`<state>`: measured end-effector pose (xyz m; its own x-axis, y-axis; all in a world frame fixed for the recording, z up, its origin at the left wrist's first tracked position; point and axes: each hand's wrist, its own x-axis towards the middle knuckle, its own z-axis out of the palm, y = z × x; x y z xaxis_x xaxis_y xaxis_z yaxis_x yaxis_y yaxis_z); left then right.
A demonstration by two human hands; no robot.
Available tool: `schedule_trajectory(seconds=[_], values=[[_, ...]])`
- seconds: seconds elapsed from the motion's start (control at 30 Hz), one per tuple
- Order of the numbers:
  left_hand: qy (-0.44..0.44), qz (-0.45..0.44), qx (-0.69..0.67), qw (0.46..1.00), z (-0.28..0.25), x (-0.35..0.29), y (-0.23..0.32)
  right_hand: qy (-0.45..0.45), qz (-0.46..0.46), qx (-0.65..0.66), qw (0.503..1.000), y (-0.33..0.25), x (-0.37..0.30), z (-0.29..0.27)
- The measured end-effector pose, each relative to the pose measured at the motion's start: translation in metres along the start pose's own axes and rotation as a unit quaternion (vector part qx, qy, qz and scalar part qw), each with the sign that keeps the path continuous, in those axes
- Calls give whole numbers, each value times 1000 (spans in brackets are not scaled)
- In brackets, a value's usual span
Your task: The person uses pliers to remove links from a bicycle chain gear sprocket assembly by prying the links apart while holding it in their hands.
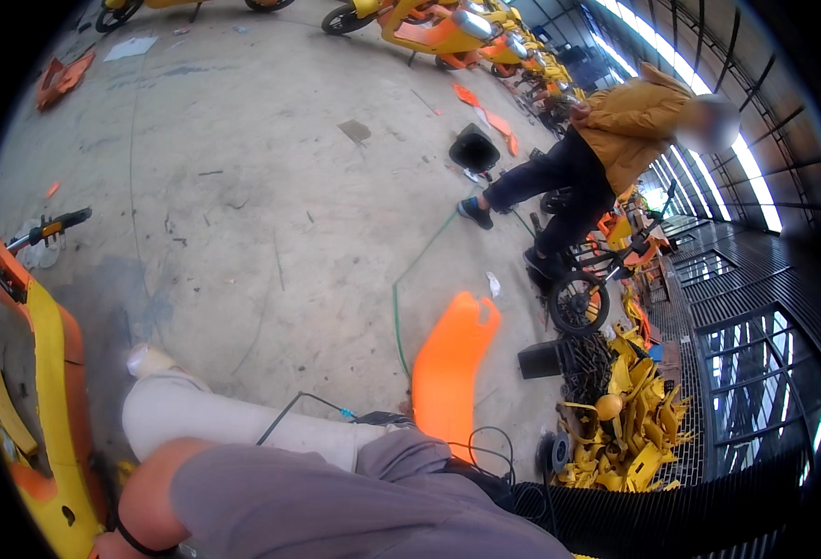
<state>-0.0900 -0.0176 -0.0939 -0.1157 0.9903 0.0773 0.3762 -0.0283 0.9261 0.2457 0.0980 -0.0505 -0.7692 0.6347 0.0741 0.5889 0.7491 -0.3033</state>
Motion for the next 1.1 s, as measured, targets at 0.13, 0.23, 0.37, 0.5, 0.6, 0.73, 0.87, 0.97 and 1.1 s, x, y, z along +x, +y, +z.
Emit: schedule_trajectory(seconds=[0.13, 0.23, 0.37, 0.5, 0.6, 0.73, 0.87, 0.97, 1.1], values=[[-16, -29, -32, 999, 35, -5, 55, 3, 15, 1, 1000, 6, -1, 2], [-37, -51, -53, 997, 57, -5, 76, 6, 27, 7, 1000, 11, -14, 0], [-51, -84, -88, 991, 75, -9, 87, 13, 42, 25, 999, 14, -44, -15], [-70, -114, -105, 985, 87, -8, 101, 41, 74, 63, 994, 21, -83, -23], [-81, -141, -121, 979, 97, -8, 109, 61, 99, 100, 988, 29, -122, -29], [-96, -167, -144, 971, 108, -7, 117, 84, 122, 140, 979, 40, -168, -37], [-101, -195, -169, 961, 113, -9, 131, 99, 128, 159, 974, 47, -195, -48], [-129, -226, -180, 948, 126, -3, 135, 106, 156, 167, 968, 49, -218, -47], [-142, -259, -197, 935, 134, -1, 145, 114, 161, 173, 965, 55, -217, -46]])
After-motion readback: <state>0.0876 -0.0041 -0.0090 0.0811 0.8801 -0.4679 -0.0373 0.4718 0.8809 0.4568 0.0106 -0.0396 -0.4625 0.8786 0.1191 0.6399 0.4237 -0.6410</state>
